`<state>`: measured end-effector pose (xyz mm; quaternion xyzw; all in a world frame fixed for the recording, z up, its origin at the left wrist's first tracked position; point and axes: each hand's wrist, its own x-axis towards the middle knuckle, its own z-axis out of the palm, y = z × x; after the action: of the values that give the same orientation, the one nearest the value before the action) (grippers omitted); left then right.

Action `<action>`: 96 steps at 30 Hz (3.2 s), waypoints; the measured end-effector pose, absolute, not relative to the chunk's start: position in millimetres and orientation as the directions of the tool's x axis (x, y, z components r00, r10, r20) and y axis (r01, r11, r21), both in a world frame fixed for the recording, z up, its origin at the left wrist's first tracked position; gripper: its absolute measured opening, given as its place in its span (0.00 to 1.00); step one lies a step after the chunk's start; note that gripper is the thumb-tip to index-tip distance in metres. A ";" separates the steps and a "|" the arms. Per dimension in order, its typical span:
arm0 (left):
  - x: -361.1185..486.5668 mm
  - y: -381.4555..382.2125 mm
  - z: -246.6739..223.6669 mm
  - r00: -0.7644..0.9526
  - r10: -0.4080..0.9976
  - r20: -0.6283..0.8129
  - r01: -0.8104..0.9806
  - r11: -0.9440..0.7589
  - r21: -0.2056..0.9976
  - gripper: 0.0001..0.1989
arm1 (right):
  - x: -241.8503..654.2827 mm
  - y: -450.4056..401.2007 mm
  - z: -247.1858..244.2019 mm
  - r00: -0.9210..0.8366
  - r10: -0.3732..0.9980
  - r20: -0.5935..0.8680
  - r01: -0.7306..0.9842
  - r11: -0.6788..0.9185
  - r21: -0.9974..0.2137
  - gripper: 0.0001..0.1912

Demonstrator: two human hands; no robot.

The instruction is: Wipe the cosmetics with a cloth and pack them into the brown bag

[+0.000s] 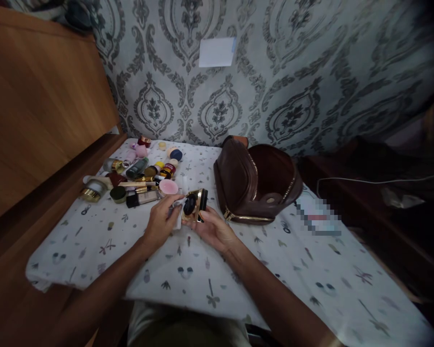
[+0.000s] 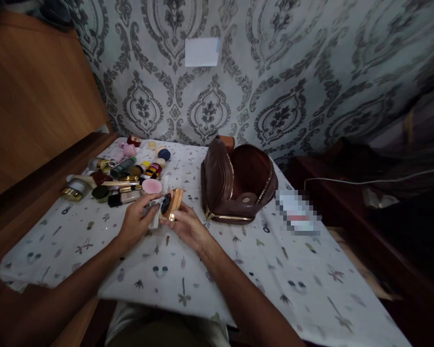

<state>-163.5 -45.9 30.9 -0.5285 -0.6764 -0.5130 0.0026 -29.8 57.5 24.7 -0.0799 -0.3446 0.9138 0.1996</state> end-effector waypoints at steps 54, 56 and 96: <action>-139.2 -51.5 37.8 -0.031 0.569 0.822 0.893 -0.354 0.279 0.15 | -40.5 48.0 16.9 -0.816 0.555 -0.162 -0.429 -0.769 -0.474 0.18; -140.5 -51.1 37.4 -0.021 0.573 0.819 0.902 -0.343 0.263 0.15 | -39.6 49.7 18.0 -0.836 0.521 -0.175 -0.409 -0.802 -0.435 0.15; -165.0 -44.2 32.8 -0.639 0.664 0.388 0.389 -0.156 0.908 0.05 | -26.6 62.1 27.5 -0.948 0.310 -0.079 -0.206 -0.781 -0.590 0.18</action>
<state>-165.0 -44.2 32.8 -0.4110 -0.6407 -0.6396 -0.1074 -26.6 62.1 27.5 -0.0861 -0.3013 0.9397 0.1372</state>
